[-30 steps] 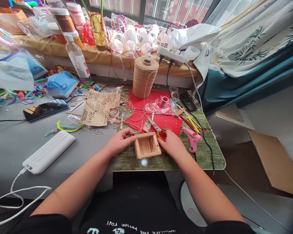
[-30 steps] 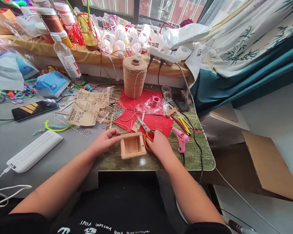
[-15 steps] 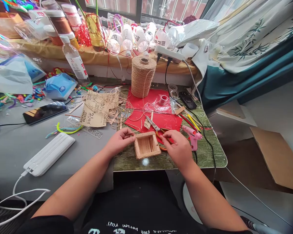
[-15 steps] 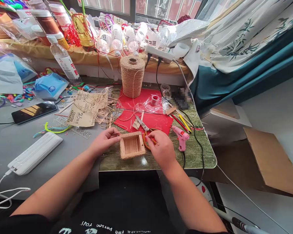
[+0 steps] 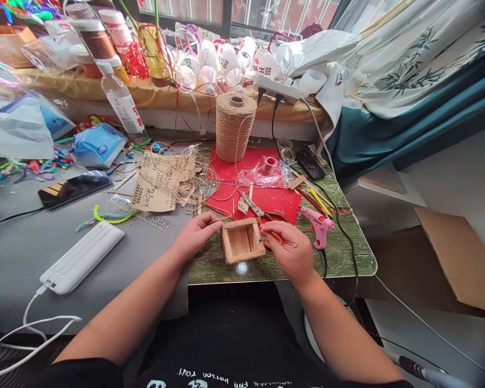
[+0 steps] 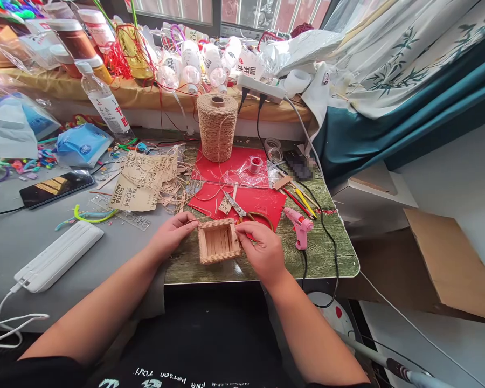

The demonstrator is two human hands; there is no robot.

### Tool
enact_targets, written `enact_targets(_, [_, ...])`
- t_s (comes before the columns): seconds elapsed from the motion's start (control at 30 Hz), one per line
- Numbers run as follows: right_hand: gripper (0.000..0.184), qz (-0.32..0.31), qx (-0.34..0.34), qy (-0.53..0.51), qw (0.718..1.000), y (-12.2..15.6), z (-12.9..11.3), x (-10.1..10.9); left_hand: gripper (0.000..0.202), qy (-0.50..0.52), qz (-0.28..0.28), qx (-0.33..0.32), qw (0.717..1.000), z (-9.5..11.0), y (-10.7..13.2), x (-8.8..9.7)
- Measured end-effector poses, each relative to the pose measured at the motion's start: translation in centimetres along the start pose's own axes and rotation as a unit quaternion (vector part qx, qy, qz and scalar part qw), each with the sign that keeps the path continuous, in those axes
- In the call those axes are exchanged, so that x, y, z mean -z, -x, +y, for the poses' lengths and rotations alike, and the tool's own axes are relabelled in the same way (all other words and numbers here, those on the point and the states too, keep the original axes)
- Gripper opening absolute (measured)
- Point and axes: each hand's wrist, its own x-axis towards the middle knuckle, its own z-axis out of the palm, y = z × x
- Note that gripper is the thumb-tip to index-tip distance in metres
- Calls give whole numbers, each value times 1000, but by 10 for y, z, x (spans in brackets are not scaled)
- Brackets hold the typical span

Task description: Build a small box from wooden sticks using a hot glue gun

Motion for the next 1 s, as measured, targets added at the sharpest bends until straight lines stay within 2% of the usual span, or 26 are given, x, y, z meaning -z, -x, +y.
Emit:
enact_targets(0.1, [16, 0, -8, -13, 1000, 2, 3, 1, 34, 17, -14, 5, 1000, -2, 0, 0])
enact_targets(0.27, [6, 16, -45, -16, 999, 4, 4, 2, 39, 11, -20, 17, 1000, -7, -2, -1])
enact_targets(0.47, [8, 8, -42, -13, 999, 5, 5, 3, 37, 29, -17, 10, 999, -5, 0, -3])
enact_targets(0.57, [14, 12, -22, -14, 1000, 2, 5, 3, 37, 26, -11, 8, 1000, -4, 1, -5])
enact_targets(0.67, [10, 0, -4, -10, 1000, -2, 3, 4, 38, 23, -5, 6, 1000, -4, 1, -6])
enact_targets(0.93, [6, -106, 135, 27, 985, -17, -5, 2, 37, 33, 2, 1, 999, -4, -1, -6])
enact_targets(1.0, [23, -160, 182, 50, 969, -22, -6, 1, 37, 34, -1, -3, 999, -4, -1, -6])
